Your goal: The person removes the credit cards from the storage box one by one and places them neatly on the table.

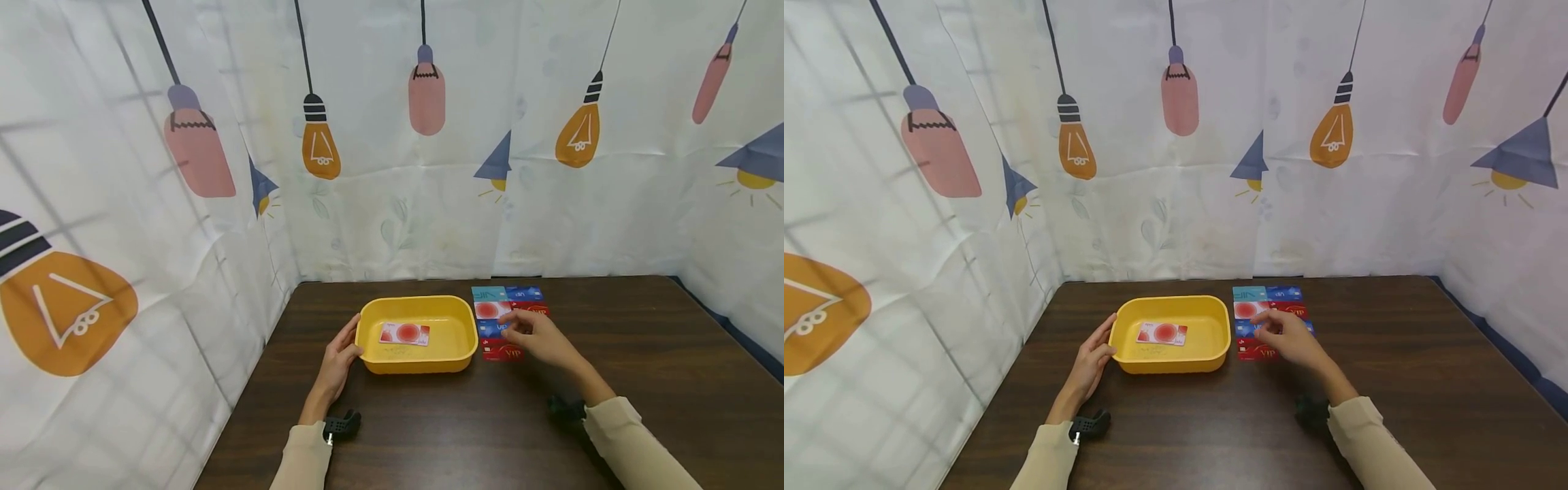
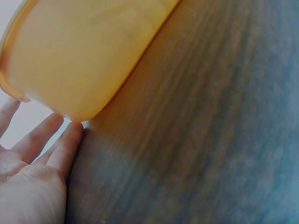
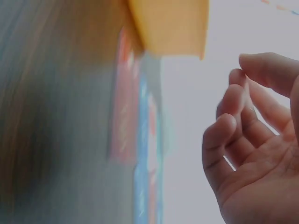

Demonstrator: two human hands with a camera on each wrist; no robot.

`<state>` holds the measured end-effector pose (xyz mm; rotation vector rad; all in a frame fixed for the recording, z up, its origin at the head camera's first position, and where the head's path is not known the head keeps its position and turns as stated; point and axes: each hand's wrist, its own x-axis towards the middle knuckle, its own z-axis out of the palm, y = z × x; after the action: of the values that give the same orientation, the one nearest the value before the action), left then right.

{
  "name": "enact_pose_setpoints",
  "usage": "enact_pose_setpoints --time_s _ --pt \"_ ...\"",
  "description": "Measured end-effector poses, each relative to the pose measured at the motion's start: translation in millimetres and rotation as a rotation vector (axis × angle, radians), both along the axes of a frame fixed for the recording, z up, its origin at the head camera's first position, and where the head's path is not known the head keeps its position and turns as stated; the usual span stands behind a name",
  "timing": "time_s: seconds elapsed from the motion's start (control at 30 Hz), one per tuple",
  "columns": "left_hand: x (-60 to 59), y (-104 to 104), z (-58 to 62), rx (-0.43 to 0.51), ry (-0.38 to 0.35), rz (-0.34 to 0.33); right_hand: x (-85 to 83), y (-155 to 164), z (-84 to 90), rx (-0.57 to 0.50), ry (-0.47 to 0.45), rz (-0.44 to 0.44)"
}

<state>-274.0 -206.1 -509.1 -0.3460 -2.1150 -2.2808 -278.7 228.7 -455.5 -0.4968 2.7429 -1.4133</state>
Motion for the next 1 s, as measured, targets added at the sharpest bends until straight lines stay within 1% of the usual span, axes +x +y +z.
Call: enact_pose_setpoints --time_s 0.1,0.23,0.37,0.5,0.67,0.8,1.0 --pt "-0.2 -0.1 0.3 0.008 -0.003 0.005 4.0 -16.5 10.6 -0.047 0.030 0.008" --pt "0.4 0.1 0.5 0.013 -0.011 0.002 5.9 -40.2 21.1 -0.105 0.044 0.049" --pt "1.3 -0.2 0.1 0.007 -0.011 -0.006 3.5 -63.9 28.3 -0.145 0.022 0.104" --pt "1.5 0.2 1.5 0.004 -0.022 -0.007 -1.0 -87.8 32.5 -0.147 -0.004 0.120" --pt "1.1 0.8 1.3 0.007 -0.017 -0.006 -10.8 -116.7 32.1 -0.124 -0.005 0.115" --pt "1.3 1.0 1.5 0.009 -0.009 -0.007 -23.0 -136.0 25.5 -0.102 0.007 0.102" --pt "2.1 0.4 1.8 -0.007 0.011 -0.011 -41.0 -159.6 14.4 -0.058 -0.055 0.066"
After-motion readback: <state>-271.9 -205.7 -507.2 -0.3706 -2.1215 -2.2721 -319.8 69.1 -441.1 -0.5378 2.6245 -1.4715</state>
